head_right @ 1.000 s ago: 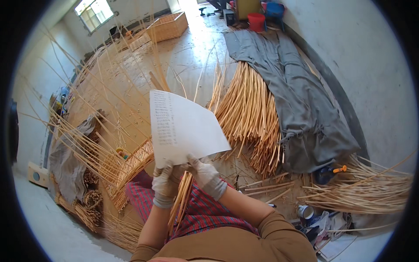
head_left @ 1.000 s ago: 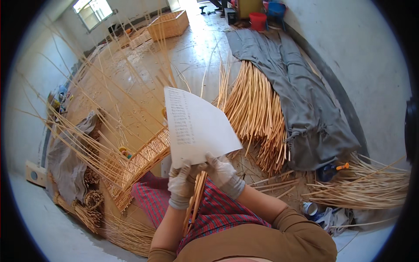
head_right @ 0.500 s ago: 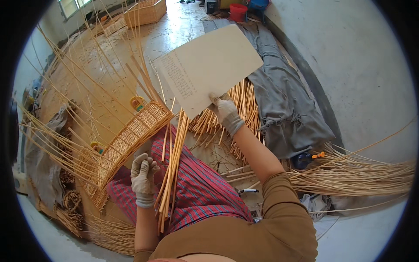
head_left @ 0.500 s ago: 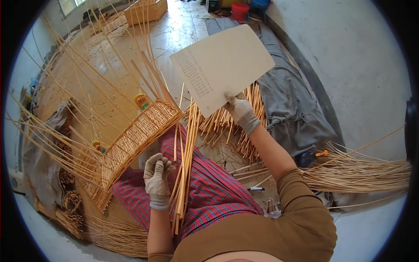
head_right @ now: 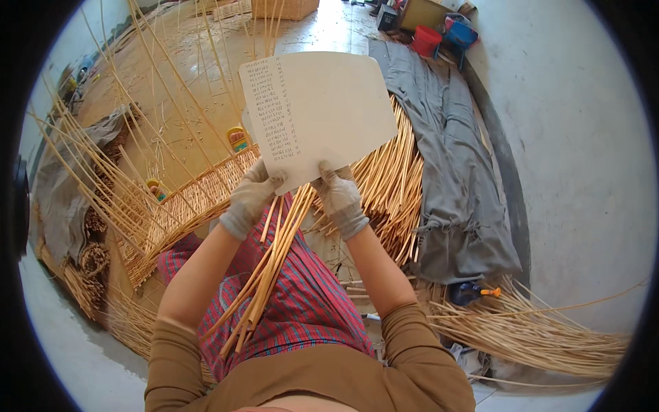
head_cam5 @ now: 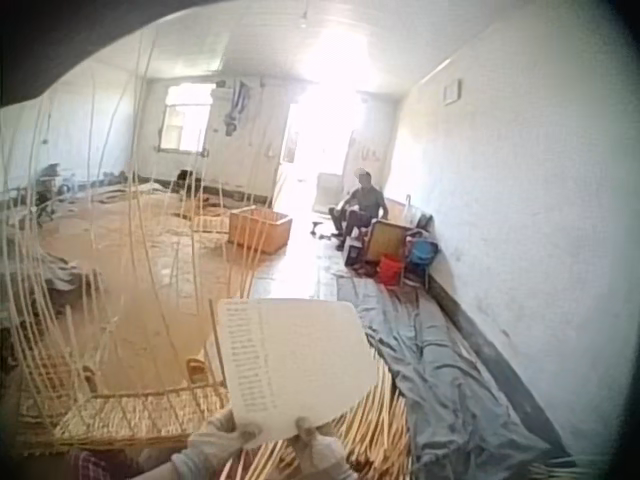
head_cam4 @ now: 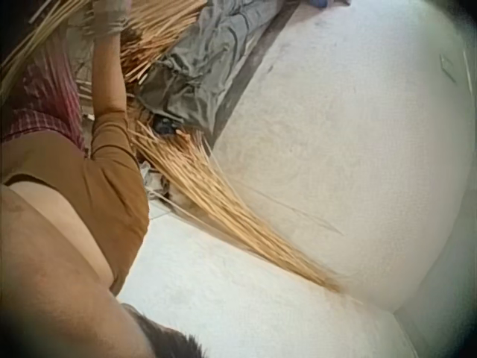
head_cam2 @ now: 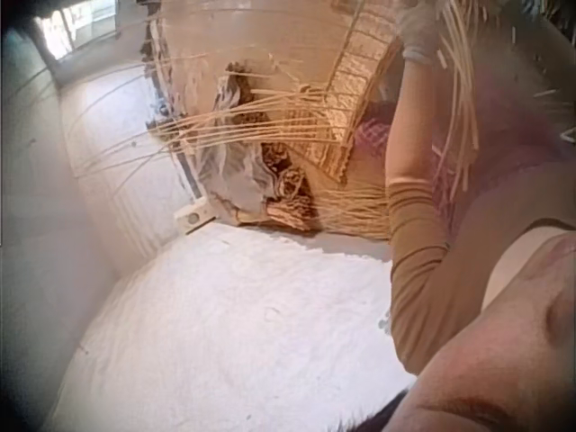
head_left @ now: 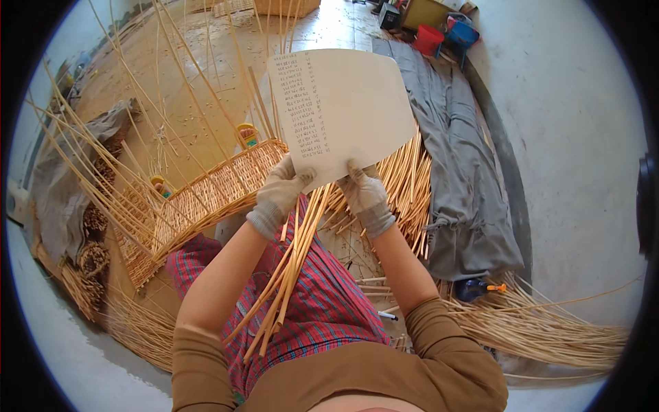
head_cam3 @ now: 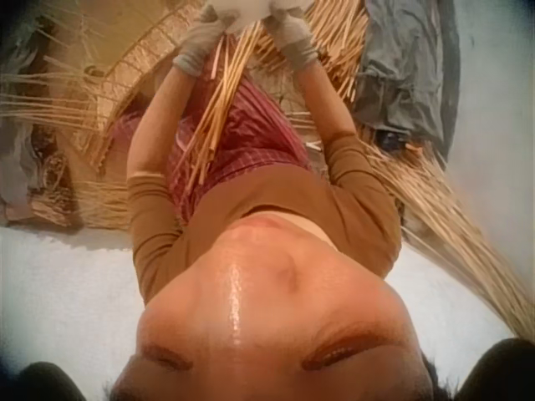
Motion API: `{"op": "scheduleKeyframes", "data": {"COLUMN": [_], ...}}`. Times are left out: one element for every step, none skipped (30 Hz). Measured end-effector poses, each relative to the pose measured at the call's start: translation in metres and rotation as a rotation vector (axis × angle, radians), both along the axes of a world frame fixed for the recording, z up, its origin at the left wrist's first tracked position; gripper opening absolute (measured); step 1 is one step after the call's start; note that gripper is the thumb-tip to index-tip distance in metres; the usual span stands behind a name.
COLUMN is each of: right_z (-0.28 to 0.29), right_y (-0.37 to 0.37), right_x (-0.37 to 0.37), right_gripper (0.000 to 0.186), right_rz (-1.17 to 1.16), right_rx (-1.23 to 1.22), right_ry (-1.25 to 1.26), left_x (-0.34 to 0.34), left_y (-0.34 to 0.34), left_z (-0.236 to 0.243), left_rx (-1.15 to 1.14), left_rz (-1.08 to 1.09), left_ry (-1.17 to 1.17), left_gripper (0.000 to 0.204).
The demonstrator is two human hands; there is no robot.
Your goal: Weaving a wicker basket using hands and pliers to trim willow sticks.
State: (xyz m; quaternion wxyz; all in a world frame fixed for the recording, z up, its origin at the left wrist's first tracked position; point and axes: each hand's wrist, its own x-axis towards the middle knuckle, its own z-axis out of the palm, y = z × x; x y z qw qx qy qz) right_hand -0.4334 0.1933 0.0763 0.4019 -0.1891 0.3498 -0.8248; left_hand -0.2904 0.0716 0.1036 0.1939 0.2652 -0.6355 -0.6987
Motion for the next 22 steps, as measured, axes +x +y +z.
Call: {"op": "scheduleKeyframes", "data": {"right_z": [0.000, 0.001, 0.003, 0.004, 0.005, 0.008, 0.008, 0.011, 0.013, 0.015, 0.016, 0.017, 0.017, 0.015, 0.013, 0.011, 0.008, 0.006, 0.005, 0.005, 0.007, 0.009], "right_y": [-0.006, -0.009, -0.012, -0.010, -0.008, -0.008, -0.002, 0.008, 0.002, -0.003, -0.009, -0.012, -0.016, -0.023, -0.030, -0.036, -0.041, -0.043, -0.042, -0.042, -0.041, -0.039], "right_x": [0.000, -0.002, -0.007, -0.009, -0.007, -0.004, 0.008, 0.015, 0.018, 0.021, 0.023, 0.023, 0.024, 0.023, 0.023, 0.025, 0.027, 0.029, 0.032, 0.034, 0.037, 0.037], "right_gripper": [0.041, 0.038, 0.033, 0.033, 0.029, 0.026, 0.023, 0.031, 0.037, 0.040, 0.043, 0.051, 0.059, 0.059, 0.060, 0.061, 0.060, 0.060, 0.060, 0.059, 0.061, 0.065], "right_rz": [-0.058, -0.094, -0.133, -0.123, -0.103, -0.089, -0.170, -0.116, -0.310, -0.441, -0.513, -0.441, -0.397, -0.369, -0.344, -0.318, -0.252, -0.311, -0.278, -0.207, -0.161, -0.080], "right_rx": [0.037, 0.028, 0.209, 0.188, 0.434, 0.725, 0.652, 0.569, 0.500, 0.414, 0.360, 0.522, 0.640, 0.678, 0.752, 0.827, 0.901, 0.828, 0.884, 0.982, 1.003, 1.049], "right_ry": [-0.045, -0.069, -0.057, -0.044, 0.193, 0.418, 0.678, 0.731, 1.074, 1.318, 1.401, 1.495, 1.598, 1.572, 1.649, 1.726, 1.715, 1.716, 1.722, 1.727, 1.718, 1.693], "left_x": [-0.015, -0.027, -0.039, -0.047, -0.053, -0.058, -0.061, -0.062, -0.062, -0.061, -0.060, -0.058, -0.055, -0.053, -0.050, -0.047, -0.046, -0.044, -0.041, -0.039, -0.038, -0.036], "left_y": [-0.001, -0.004, -0.010, -0.015, -0.022, -0.028, -0.032, -0.035, -0.037, -0.038, -0.037, -0.036, -0.035, -0.034, -0.032, -0.032, -0.033, -0.035, -0.036, -0.037, -0.039, -0.039], "left_z": [-0.008, -0.016, -0.021, -0.026, -0.029, -0.029, -0.029, -0.030, -0.031, -0.031, -0.033, -0.034, -0.036, -0.037, -0.040, -0.042, -0.044, -0.047, -0.049, -0.050, -0.051, -0.052], "left_rx": [0.142, 0.313, 0.371, 0.340, 0.349, 0.386, 0.376, 0.371, 0.401, 0.436, 0.424, 0.417, 0.413, 0.400, 0.412, 0.439, 0.472, 0.447, 0.448, 0.468, 0.433, 0.438], "left_rz": [0.052, 0.114, 0.136, 0.119, 0.138, 0.170, 0.160, 0.162, 0.165, 0.163, 0.169, 0.145, 0.116, 0.121, 0.117, 0.092, 0.117, 0.124, 0.122, 0.121, 0.125, 0.078], "left_ry": [0.138, 0.227, 0.284, 0.324, 0.367, 0.384, 0.399, 0.402, 0.371, 0.355, 0.330, 0.335, 0.359, 0.331, 0.321, 0.357, 0.353, 0.330, 0.310, 0.300, 0.272, 0.301], "left_gripper": [0.044, 0.042, 0.039, 0.039, 0.039, 0.039, 0.040, 0.040, 0.040, 0.041, 0.041, 0.040, 0.039, 0.039, 0.039, 0.039, 0.040, 0.040, 0.040, 0.040, 0.041, 0.043]}}
